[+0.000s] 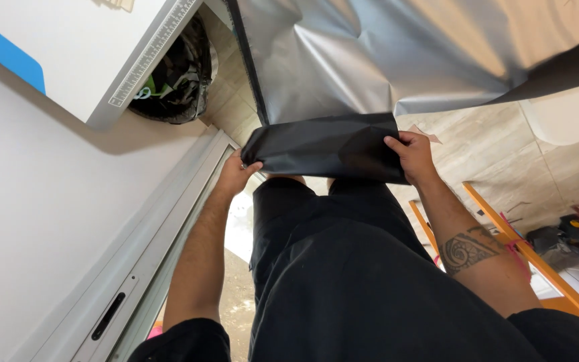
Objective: Unrolling a large roll of synthetic material and cutting out specific sections and strips using scissors.
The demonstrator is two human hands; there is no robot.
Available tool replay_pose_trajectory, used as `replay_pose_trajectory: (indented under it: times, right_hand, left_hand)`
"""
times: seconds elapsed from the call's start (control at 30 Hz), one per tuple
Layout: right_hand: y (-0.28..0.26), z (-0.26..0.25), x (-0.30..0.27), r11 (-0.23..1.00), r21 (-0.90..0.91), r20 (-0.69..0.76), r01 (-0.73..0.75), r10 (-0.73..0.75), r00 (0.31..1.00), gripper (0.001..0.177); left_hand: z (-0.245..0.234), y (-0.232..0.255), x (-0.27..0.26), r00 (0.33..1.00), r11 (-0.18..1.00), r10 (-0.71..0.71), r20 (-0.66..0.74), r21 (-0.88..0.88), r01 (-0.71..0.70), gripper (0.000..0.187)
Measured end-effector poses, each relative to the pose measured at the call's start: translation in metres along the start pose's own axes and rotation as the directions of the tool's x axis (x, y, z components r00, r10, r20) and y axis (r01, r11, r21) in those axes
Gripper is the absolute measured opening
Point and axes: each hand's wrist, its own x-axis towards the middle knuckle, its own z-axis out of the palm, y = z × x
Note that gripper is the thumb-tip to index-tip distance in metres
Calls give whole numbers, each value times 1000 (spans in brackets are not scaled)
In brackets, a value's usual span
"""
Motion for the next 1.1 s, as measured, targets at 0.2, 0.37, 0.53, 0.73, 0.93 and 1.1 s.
replay_pose_trajectory:
  times: [0.2,0.37,0.53,0.73,0.93,1.1]
  right_hand:
    - [-14,6,-50,988,-156,-54,10,-19,998,12]
    - [2,6,-68,989,-150,-134,-6,-14,991,12]
    - [-3,11,-76,992,-126,-168,-15,-6,986,11]
    - [6,17,-70,996,-89,-184,13,-29,982,18]
    - [-7,32,-89,998,-50,-155,48,-55,986,36]
    - [36,6,-77,995,-101,-224,8,-31,974,10]
  left_hand:
    - [-21,49,-51,990,948,-72,124,-301,107,47]
    - [-19,25,-28,952,727,-148,269,-623,289,42]
    - [-16,14,-18,897,573,-208,390,-695,435,53]
    - [-21,-7,-11,934,886,-149,326,-375,272,64]
    - [-15,-23,11,950,868,-229,212,-398,299,26]
    - [-29,52,1,976,796,-86,199,-575,187,52]
